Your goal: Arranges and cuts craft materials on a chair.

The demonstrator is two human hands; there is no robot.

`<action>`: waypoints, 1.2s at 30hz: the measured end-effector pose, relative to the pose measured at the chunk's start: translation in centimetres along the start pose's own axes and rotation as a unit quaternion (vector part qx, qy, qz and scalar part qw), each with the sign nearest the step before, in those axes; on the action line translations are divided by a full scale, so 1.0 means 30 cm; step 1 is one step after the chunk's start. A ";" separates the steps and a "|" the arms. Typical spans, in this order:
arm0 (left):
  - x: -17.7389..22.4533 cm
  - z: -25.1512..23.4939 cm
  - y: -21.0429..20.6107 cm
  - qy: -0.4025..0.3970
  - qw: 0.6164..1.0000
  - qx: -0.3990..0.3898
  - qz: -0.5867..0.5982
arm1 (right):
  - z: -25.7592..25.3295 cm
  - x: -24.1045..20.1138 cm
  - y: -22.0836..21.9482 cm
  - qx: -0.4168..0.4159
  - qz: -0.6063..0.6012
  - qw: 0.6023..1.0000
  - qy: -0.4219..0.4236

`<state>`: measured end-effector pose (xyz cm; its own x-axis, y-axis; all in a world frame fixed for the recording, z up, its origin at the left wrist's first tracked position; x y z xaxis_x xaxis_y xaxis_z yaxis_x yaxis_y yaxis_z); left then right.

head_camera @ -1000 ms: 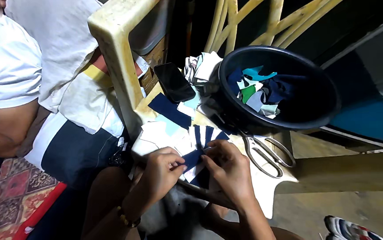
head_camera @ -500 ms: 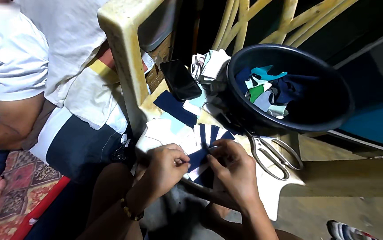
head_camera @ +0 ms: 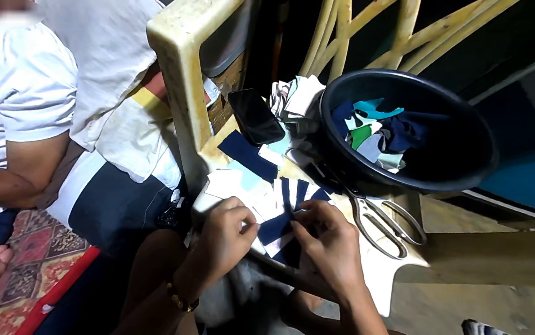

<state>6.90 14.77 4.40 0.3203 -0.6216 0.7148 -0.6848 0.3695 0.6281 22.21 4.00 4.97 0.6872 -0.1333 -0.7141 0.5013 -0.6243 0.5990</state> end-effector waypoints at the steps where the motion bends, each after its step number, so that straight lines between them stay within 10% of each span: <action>1: 0.001 0.002 -0.006 0.009 1.000 -0.012 -0.011 | 0.000 -0.001 0.001 0.001 -0.001 1.000 0.001; 19: 0.047 0.014 -0.066 -0.067 0.995 -0.075 -0.027 | -0.001 0.001 -0.001 0.005 0.004 1.000 0.002; 36: 0.056 0.011 -0.068 -0.078 0.993 -0.085 -0.031 | 0.211 -0.132 -0.182 -0.013 0.283 0.942 0.179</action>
<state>8.63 12.75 4.23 0.2441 -0.7406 0.6260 -0.5425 0.4308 0.7212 13.42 3.06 2.22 0.9792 -0.1690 -0.1127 0.0106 -0.5114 0.8593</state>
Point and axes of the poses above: each hand's wrist, its own z-axis away from the middle knuckle, its own y-axis out of the back of the hand, x = y × z, the point moved 10 cm from there along -z, towards the middle knuckle, and after that the axes turned 3 degrees about -z, right-handed, at the moved point
